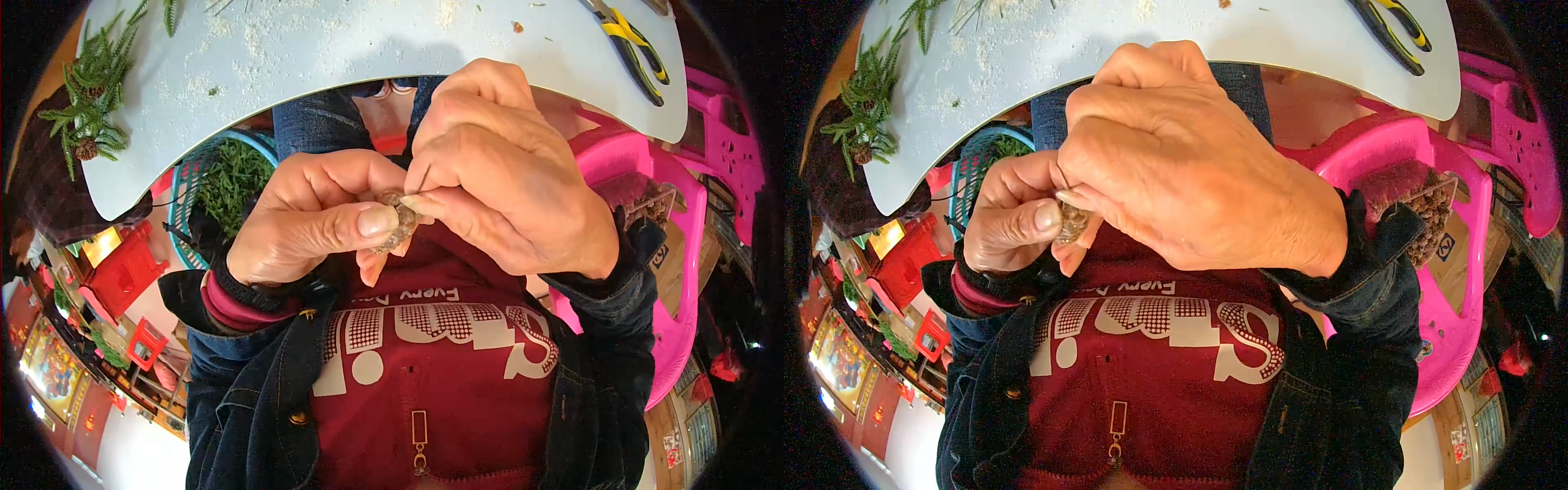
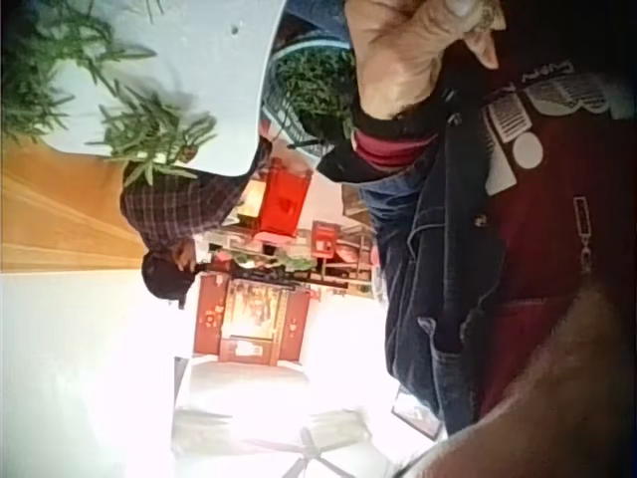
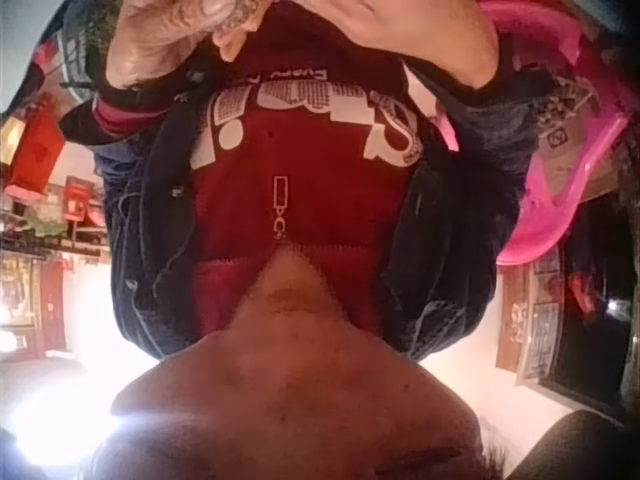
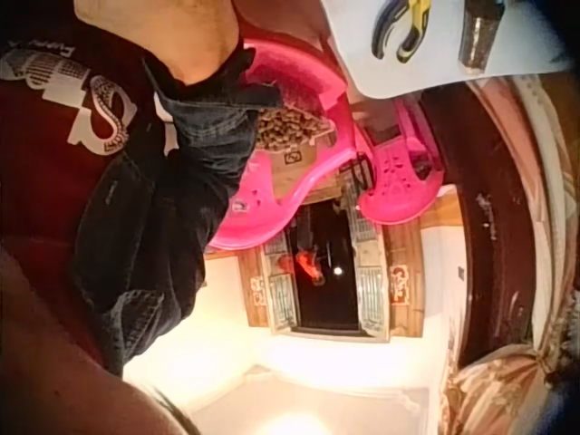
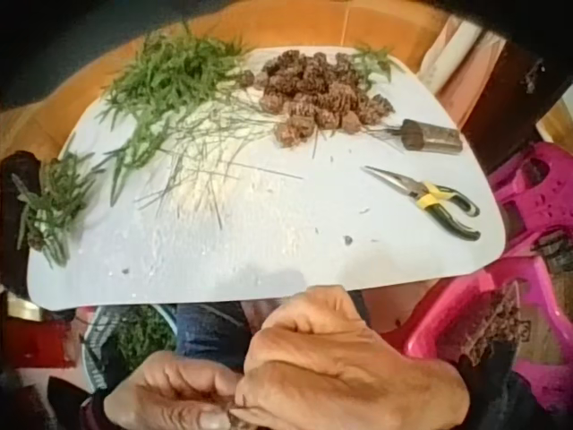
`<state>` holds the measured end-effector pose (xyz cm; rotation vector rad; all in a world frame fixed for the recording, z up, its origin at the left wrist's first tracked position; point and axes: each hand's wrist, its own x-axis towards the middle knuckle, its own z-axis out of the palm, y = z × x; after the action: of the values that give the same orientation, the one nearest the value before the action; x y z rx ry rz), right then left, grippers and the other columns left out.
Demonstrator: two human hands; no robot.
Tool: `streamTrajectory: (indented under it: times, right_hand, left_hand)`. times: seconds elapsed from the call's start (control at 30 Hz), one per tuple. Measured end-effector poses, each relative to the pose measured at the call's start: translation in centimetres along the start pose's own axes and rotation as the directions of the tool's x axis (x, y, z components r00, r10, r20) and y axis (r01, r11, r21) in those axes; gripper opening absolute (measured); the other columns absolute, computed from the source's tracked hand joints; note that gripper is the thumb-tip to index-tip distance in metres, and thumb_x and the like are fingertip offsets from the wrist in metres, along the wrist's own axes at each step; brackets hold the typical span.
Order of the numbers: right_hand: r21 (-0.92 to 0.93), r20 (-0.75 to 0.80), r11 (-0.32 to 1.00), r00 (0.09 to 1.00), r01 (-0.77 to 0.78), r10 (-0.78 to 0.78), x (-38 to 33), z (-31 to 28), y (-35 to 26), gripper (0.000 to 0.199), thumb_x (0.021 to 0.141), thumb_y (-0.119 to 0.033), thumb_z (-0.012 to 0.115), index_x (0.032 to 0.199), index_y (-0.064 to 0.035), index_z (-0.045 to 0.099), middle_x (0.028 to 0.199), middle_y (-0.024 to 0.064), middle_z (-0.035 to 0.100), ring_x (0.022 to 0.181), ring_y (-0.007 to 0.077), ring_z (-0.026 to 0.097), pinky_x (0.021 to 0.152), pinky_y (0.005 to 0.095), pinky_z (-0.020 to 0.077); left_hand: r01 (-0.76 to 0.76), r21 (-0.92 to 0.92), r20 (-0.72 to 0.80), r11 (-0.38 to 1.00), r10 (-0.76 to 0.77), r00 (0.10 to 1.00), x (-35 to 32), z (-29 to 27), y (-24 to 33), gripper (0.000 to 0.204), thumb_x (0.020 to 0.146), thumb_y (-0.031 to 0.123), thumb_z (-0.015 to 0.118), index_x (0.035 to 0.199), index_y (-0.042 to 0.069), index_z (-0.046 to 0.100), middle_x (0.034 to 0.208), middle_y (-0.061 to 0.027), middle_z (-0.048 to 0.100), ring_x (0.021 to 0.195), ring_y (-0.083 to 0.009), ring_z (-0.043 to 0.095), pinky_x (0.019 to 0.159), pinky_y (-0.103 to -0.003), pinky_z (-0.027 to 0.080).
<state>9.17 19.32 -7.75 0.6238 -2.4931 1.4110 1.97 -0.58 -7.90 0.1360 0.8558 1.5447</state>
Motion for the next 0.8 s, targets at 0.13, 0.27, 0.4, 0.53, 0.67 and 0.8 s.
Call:
streamTrajectory:
  times: [0.13, 0.27, 0.4, 0.53, 0.67, 0.8]
  right_hand:
    - [0.035, 0.009, 0.998, 0.998, -0.060, 0.060, -0.1, 0.3, 0.2, 0.015, 0.073, -0.001, 0.064, 0.077, -0.0071, 0.051, 0.074, 0.0047, 0.051, 0.072, 0.0233, 0.049, 0.074, 0.0339, 0.0353]
    - [0.015, -0.006, 0.993, 0.993, -0.114, 0.114, -0.5, 0.6, 0.5, 0.017, 0.074, 0.001, 0.062, 0.077, -0.0074, 0.048, 0.072, 0.0045, 0.048, 0.070, 0.0235, 0.047, 0.072, 0.0339, 0.0348]
    - [0.006, -0.020, 0.989, 0.989, -0.145, 0.145, -0.7, 1.0, 0.9, 0.017, 0.075, 0.002, 0.061, 0.078, -0.0068, 0.046, 0.072, 0.0047, 0.045, 0.069, 0.0236, 0.045, 0.071, 0.0342, 0.0347]
    - [0.017, -0.042, 0.983, 0.982, -0.183, 0.183, -0.9, 1.3, 1.0, 0.017, 0.077, 0.003, 0.058, 0.078, -0.0055, 0.043, 0.072, 0.0056, 0.044, 0.068, 0.0250, 0.042, 0.068, 0.0336, 0.0353]
    - [0.083, -0.054, 0.955, 0.956, -0.284, 0.289, -1.2, 1.7, 1.1, 0.017, 0.080, 0.003, 0.056, 0.077, -0.0045, 0.041, 0.071, 0.0054, 0.042, 0.067, 0.0214, 0.042, 0.065, 0.0297, 0.0366]
    - [0.189, 0.002, 0.906, 0.923, -0.379, 0.385, -1.4, 1.7, 0.9, 0.014, 0.084, 0.001, 0.056, 0.079, -0.0033, 0.043, 0.071, 0.0029, 0.042, 0.066, 0.0155, 0.042, 0.062, 0.0252, 0.0368]
  left_hand:
    - [-0.008, 0.084, -0.067, 0.996, 0.014, 0.998, 0.0, 0.8, 0.2, 0.031, 0.089, 0.020, 0.061, 0.104, -0.007, 0.059, 0.080, -0.0075, 0.059, 0.062, -0.0103, 0.053, 0.056, -0.022, 0.044]
    - [-0.043, 0.355, -0.150, 0.934, 0.103, 0.983, 0.2, 1.2, 0.0, 0.026, 0.089, 0.017, 0.061, 0.102, -0.005, 0.059, 0.083, -0.0034, 0.059, 0.066, -0.0082, 0.052, 0.058, -0.022, 0.043]
    - [-0.090, 0.622, -0.164, 0.778, 0.242, 0.956, 0.6, 1.1, -0.2, 0.018, 0.086, 0.008, 0.062, 0.099, -0.003, 0.059, 0.079, -0.0058, 0.058, 0.063, -0.0138, 0.054, 0.057, -0.024, 0.043]
    - [-0.215, 0.950, 0.087, 0.228, 0.466, 0.880, 1.0, 1.0, -0.3, 0.018, 0.080, 0.000, 0.063, 0.096, -0.003, 0.057, 0.076, -0.0114, 0.055, 0.061, -0.0234, 0.054, 0.056, -0.028, 0.043]
    - [-0.164, 0.986, 0.126, 0.013, 0.577, 0.807, 1.4, 1.5, -1.0, 0.023, 0.073, -0.005, 0.064, 0.095, -0.002, 0.056, 0.075, -0.0150, 0.051, 0.063, -0.0306, 0.054, 0.055, -0.031, 0.044]
    - [-0.165, 0.982, 0.186, -0.093, 0.624, 0.759, 1.6, 1.3, -1.2, 0.025, 0.071, -0.006, 0.064, 0.095, -0.003, 0.056, 0.075, -0.0142, 0.052, 0.063, -0.0304, 0.054, 0.055, -0.033, 0.045]
